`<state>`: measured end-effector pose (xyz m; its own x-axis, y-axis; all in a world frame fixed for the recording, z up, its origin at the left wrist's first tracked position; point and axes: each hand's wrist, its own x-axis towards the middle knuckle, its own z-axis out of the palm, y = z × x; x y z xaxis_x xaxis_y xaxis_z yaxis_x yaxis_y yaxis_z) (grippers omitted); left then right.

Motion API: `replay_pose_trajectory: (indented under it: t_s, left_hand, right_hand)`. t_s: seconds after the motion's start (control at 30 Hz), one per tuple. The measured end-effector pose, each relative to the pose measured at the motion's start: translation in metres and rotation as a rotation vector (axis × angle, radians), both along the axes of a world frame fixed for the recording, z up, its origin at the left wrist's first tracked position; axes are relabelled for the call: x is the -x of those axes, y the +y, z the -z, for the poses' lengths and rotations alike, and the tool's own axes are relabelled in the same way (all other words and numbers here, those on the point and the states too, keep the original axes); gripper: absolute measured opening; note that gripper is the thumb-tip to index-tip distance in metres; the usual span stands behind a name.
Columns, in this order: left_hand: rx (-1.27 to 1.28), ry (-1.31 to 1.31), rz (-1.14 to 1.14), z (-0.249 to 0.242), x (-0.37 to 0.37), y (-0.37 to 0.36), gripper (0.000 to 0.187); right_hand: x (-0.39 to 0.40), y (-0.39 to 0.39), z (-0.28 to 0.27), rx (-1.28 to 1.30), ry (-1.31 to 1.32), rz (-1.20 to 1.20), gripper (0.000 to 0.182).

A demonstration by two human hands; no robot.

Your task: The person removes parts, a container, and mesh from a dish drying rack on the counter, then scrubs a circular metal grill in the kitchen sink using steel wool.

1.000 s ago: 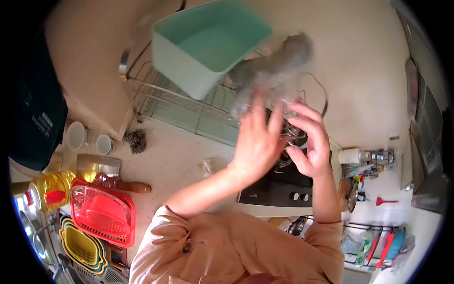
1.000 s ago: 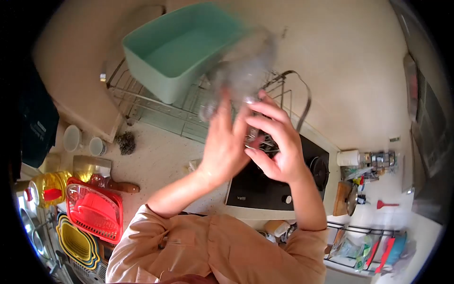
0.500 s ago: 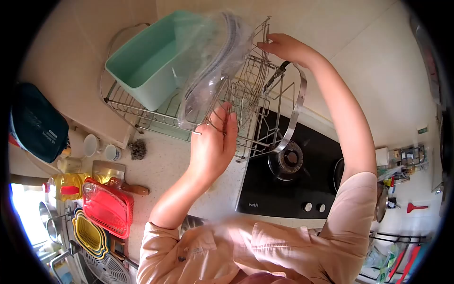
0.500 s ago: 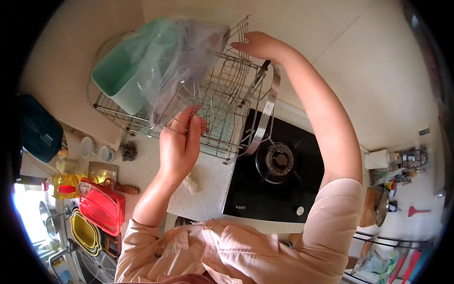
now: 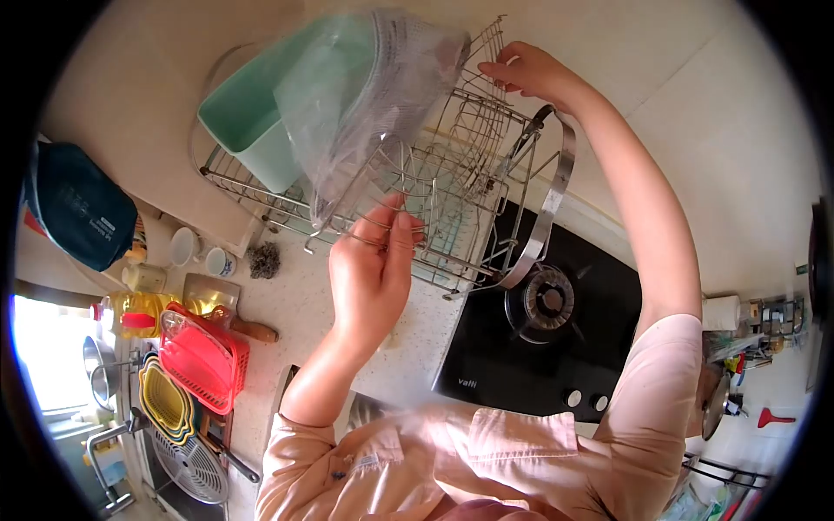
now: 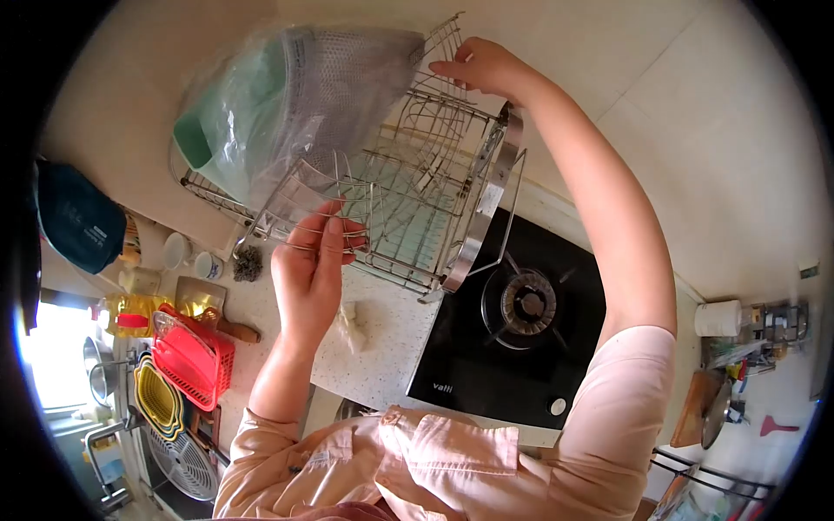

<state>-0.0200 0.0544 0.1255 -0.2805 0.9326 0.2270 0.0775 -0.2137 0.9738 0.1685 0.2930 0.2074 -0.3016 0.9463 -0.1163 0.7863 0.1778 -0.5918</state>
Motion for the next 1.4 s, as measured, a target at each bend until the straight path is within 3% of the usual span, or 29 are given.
replay_pose_trajectory:
  t_s: [0.13,0.27,0.5,0.6,0.7,0.83,0.93,1.03,1.27,1.4]
  left_hand:
    - [-0.289,0.530,-0.048,-0.010,-0.004,0.004,0.020]
    - [-0.300,0.564,-0.047,-0.014,-0.007,0.006,0.021]
    - [-0.236,0.345,0.084,-0.013,0.001,0.014,0.021]
    - [-0.010,0.159,0.168,-0.023,-0.002,0.006,0.022]
    - [0.001,0.233,0.146,-0.024,-0.002,0.007,0.023]
    - [-0.115,0.545,0.064,-0.022,-0.006,0.005,0.026]
    - [-0.062,0.378,0.060,-0.020,-0.004,0.004,0.026]
    - [0.000,0.391,0.121,-0.008,0.005,-0.007,0.027]
    - [0.005,0.267,0.127,0.014,0.004,-0.013,0.019]
    - [-0.097,0.407,0.083,0.012,0.001,-0.008,0.015]
  right_hand:
    - [-0.011,0.000,-0.005,0.079,0.094,-0.004,0.051]
    - [-0.013,-0.002,-0.009,0.110,0.080,0.022,0.047]
    - [-0.011,-0.008,-0.004,0.047,0.134,0.118,0.042]
    - [-0.012,0.000,-0.001,0.002,0.114,0.040,0.044]
    - [-0.016,0.002,0.005,-0.008,0.160,-0.021,0.047]
    - [-0.019,0.009,0.006,0.021,0.205,-0.064,0.049]
    - [-0.017,0.006,0.000,0.000,0.082,-0.019,0.047]
    - [-0.007,0.003,-0.002,-0.034,0.035,0.011,0.046]
    - [-0.010,0.014,-0.001,-0.045,0.066,-0.087,0.047]
    - [-0.016,0.011,0.003,-0.055,0.126,-0.011,0.048]
